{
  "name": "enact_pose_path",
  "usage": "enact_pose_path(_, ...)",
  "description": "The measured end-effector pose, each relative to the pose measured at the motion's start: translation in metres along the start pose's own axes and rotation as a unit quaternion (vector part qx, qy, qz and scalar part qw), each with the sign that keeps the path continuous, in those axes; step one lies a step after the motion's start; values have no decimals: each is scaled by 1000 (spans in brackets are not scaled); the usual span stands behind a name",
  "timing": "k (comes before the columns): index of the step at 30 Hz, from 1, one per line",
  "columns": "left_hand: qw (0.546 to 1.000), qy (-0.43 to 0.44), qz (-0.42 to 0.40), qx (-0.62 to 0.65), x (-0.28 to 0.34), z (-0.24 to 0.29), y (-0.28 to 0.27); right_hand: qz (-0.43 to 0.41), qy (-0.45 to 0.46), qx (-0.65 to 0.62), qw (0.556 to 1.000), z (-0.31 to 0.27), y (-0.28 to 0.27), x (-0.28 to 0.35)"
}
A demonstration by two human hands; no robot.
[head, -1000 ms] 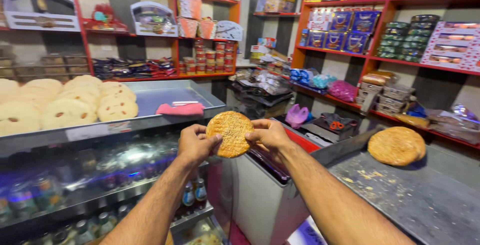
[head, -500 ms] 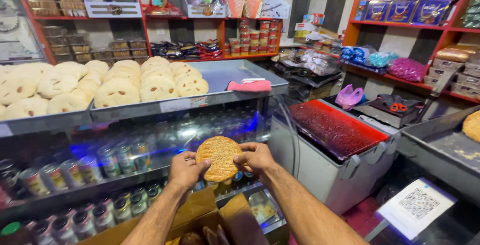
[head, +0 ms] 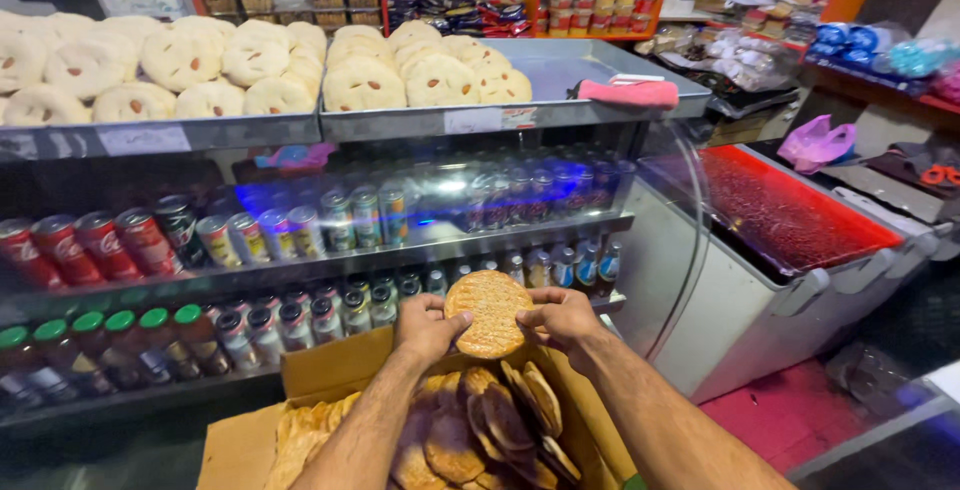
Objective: The person repeatedly picks round flatbreads from a cardboard box, places them on a metal counter, and stacks them one by one. The person handles the bread by hand without using any tools.
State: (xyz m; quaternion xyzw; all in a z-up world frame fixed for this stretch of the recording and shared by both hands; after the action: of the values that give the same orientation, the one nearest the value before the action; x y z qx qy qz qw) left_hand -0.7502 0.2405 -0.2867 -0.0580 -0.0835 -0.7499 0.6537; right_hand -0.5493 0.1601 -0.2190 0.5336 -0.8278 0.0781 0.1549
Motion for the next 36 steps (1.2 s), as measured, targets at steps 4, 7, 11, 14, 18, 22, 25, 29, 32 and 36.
enact_pose_path(4, 999, -28, 16, -13, 18, -23, -38, -20, 23, -16, 999, 51, 28, -14)
enact_pose_path(7, 997, -65, 31, -21, 30, -52, -65, -35, 49, -5, 998, 84, 46, -8)
enact_pose_path(11, 986, -150, 61, -33, 56, -83, -104, -58, 102, 55, 992, 135, 70, -10)
enact_pose_path(14, 974, -205, 66, -65, 71, -114, -137, -69, 134, 74, 986, 163, 89, 7)
enact_pose_path(18, 956, -260, 60, -125, 88, -154, -171, -91, 175, 97, 976, 201, 105, 32)
enact_pose_path(22, 906, -281, 4, -316, 145, -86, -178, -108, 236, 111, 959, 223, 125, 61)
enact_pose_path(25, 898, -388, 35, -206, 167, -69, -174, -135, 255, 117, 950, 235, 129, 77)
enact_pose_path(29, 877, -402, 43, -259, 181, -65, -175, -132, 259, 143, 946, 264, 133, 80)
enact_pose_path(32, 863, -408, 36, -296, 183, -66, -175, -129, 256, 154, 946, 276, 133, 81)
enact_pose_path(36, 823, -412, 4, -391, 181, -61, -177, -155, 244, 190, 938, 284, 133, 81)
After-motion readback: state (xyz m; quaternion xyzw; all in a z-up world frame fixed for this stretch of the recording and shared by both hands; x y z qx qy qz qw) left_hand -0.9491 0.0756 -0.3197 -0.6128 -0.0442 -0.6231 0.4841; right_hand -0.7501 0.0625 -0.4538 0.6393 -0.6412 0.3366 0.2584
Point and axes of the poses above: each hand's wrist, its own x-axis away from the middle knuckle, its own y-axis out of the palm, z = x × y, the point moved 1 cm from there along -x, towards the middle knuckle, and after that the axes turned 3 degrees about x, right-handed, at the moved point
